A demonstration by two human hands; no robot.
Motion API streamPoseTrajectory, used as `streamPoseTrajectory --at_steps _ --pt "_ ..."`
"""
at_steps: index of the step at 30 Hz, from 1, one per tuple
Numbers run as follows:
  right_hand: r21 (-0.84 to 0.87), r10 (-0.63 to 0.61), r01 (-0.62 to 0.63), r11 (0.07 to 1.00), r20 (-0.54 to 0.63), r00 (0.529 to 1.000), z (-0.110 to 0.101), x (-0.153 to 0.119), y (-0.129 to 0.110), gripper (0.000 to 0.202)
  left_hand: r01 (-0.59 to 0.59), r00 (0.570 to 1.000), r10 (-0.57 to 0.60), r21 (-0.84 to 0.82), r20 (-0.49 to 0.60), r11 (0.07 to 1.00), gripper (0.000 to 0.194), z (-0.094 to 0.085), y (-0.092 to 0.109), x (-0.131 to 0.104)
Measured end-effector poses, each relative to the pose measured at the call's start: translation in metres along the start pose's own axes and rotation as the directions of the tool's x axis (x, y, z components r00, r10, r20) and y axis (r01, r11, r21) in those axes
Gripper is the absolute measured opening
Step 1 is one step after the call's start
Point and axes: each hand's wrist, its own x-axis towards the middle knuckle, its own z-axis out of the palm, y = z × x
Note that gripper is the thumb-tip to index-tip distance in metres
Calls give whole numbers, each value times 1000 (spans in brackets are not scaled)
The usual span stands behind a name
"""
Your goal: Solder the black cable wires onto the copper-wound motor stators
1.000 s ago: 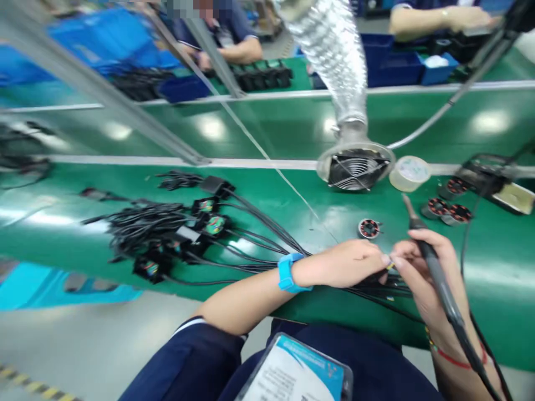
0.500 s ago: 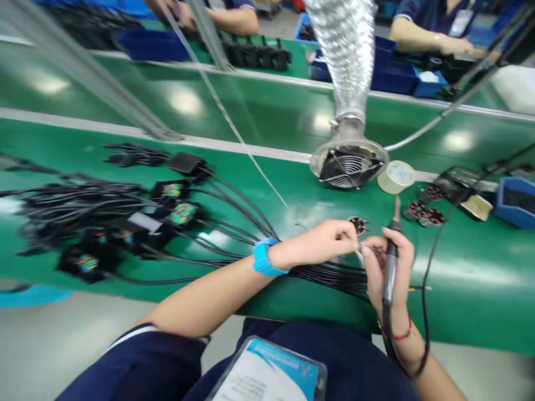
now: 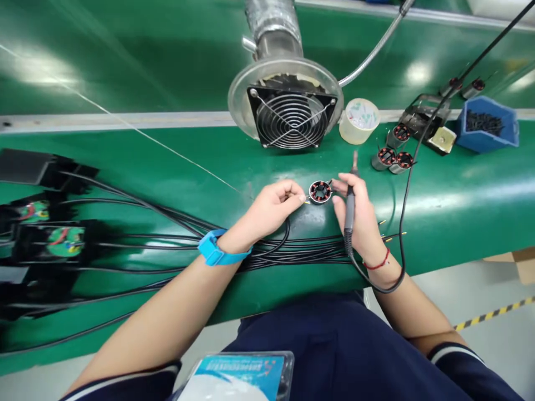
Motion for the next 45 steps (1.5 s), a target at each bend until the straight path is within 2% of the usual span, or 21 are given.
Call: streamPoseTrajectory --at_steps 3,6,11,15,19,24,30,34,37,40,43,45 --pt "39 -48 54 998 -129 990 -11 -8 -6 41 -22 1000 23 20 -14 1000 20 1 -2 1" --pt "16 -125 130 991 -194 973 -21 -21 -13 41 -43 999 44 50 -22 998 21 2 -4 2" --pt "-18 -326 332 943 -235 916 -18 -32 -12 21 -73 995 80 118 -56 990 16 4 -4 -1" --pt "49 -389 411 910 -241 889 -13 -31 -8 17 -53 994 71 209 -78 976 14 4 -2 -4" --pt "39 -340 356 934 -218 915 -12 -33 -6 15 -34 995 54 212 -88 977 13 5 0 -3" --pt "-38 -236 233 972 -184 954 -13 -37 -3 25 -35 994 54 194 -95 980 12 5 0 -3" --pt "8 -303 310 951 -188 934 -11 -35 -4 16 -77 989 96 169 -109 983 11 5 -2 -2" --pt "-3 -221 223 975 -155 963 -12 -37 -3 24 -41 988 67 183 -137 982 11 6 0 -1" --pt "41 -231 239 970 -143 962 -12 -36 -3 21 -44 986 72 179 -149 983 11 6 1 0" --pt "54 -328 341 939 -169 930 -10 -32 -4 16 -99 982 121 155 -142 983 11 6 -3 1" --pt "-8 -471 486 874 -256 844 -8 -26 -2 18 -182 971 198 126 -131 975 10 5 -9 2" --pt "-21 -525 544 839 -294 799 -6 -23 -1 19 -223 963 237 116 -126 968 10 4 -13 3"
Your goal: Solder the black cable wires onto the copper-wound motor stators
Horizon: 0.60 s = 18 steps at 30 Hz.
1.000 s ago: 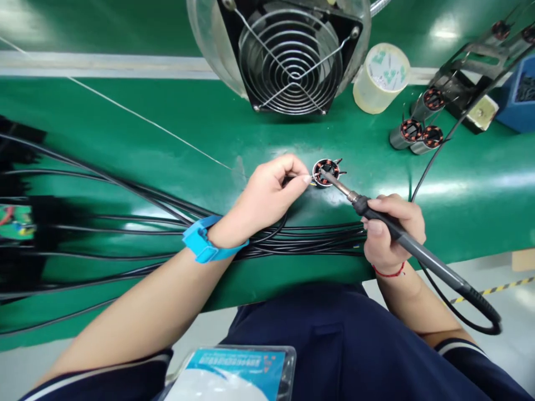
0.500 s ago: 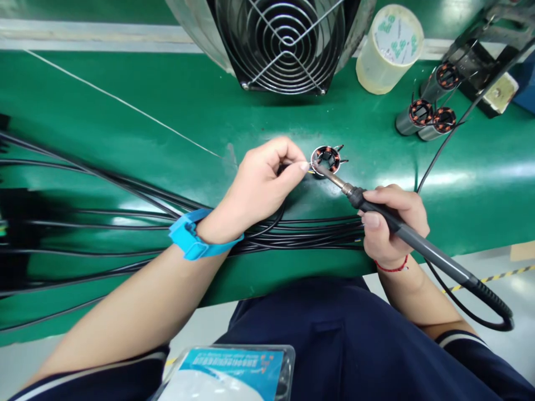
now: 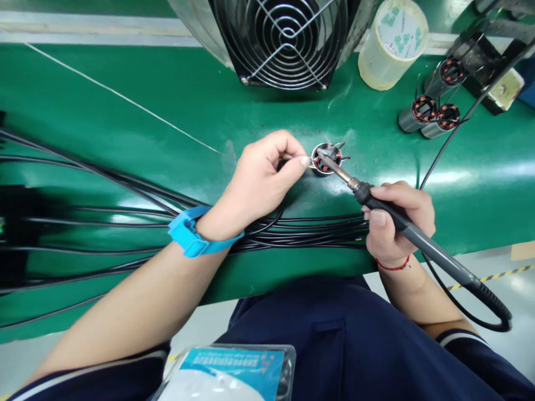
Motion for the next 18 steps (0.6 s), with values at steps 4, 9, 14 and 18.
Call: streamPoseTrajectory --at_steps 4,9,14,18 --pt "15 -7 6 1000 34 999 1 0 1 20 -35 999 35 -3 -8 999 10 0 -2 1" --pt "-22 -14 14 1000 11 1000 -2 1 1 23 -50 999 50 17 -14 999 10 1 -1 1" --pt "-112 71 -54 992 157 985 -8 13 -6 43 -28 1000 28 36 2 999 11 0 -1 1" --pt "-51 221 -216 975 287 932 -6 33 -20 41 -37 999 38 40 -5 998 9 1 -2 1"
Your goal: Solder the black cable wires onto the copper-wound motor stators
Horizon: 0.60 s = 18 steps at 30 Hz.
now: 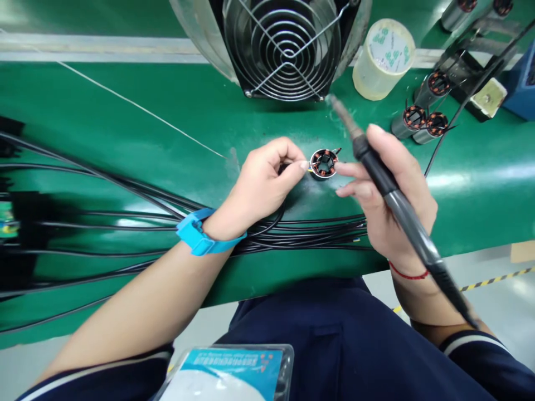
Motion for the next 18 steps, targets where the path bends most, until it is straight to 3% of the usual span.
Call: streamPoseTrajectory --at_steps 3,5,10,13,18 --pt "-82 45 -37 996 98 994 5 10 -4 33 -9 1000 9 6 -9 1000 10 1 0 0" --pt "-216 10 19 976 132 991 13 12 2 35 -16 1000 17 16 -15 1000 11 2 1 1" --pt "-419 -72 114 901 114 991 33 4 26 37 -9 1000 10 23 -11 1000 12 2 3 2" --pt "-425 -88 124 897 102 991 37 1 31 36 11 1000 -11 20 -8 1000 12 2 3 2" --pt "-386 -181 154 909 -33 983 37 4 30 43 8 1000 -9 -32 -26 999 12 3 5 -1"
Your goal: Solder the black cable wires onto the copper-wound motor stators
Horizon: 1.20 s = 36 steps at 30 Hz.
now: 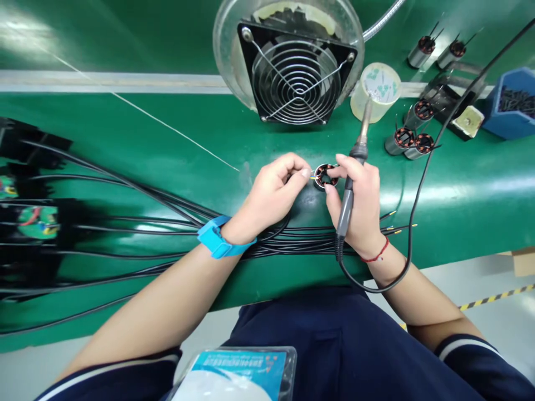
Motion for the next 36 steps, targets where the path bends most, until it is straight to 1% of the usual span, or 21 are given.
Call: streamPoseTrajectory --at_steps 3,6,9,12,15,18,22,27,31,33,36 --pt "46 -29 31 998 -35 999 3 2 -1 44 2 1000 -2 -71 1 998 6 1 0 -3" --pt "55 -10 12 998 -33 999 8 4 1 40 -1 1000 0 -100 -9 995 2 1 -3 -5" --pt "83 -2 6 997 -44 999 10 6 4 40 -30 1000 28 -120 -13 992 7 0 -5 -5" --pt "114 12 -3 993 -74 997 11 6 7 41 -58 998 58 -173 -3 983 16 0 -6 -6" --pt "116 30 -23 993 -64 997 11 6 7 42 -58 998 61 -192 7 980 24 1 -6 -5" --pt "96 25 -20 995 -52 998 10 6 7 41 -62 998 66 -219 10 974 27 1 -6 -5" --pt "60 -5 9 998 -78 997 10 7 7 42 -78 995 90 -257 35 963 28 -1 -7 -5" --pt "81 -29 36 996 -92 995 13 8 8 43 -86 996 91 -194 18 977 21 -1 -8 -6" --pt "106 -17 24 994 -71 997 14 5 4 41 -100 995 100 -127 -14 987 27 0 -7 -6" --pt "126 -5 13 992 -57 998 14 4 3 39 -127 992 126 -91 -14 988 26 0 -5 -5" --pt "190 13 -4 982 -48 999 14 3 4 40 -201 980 201 -29 0 979 15 -2 -2 -5"
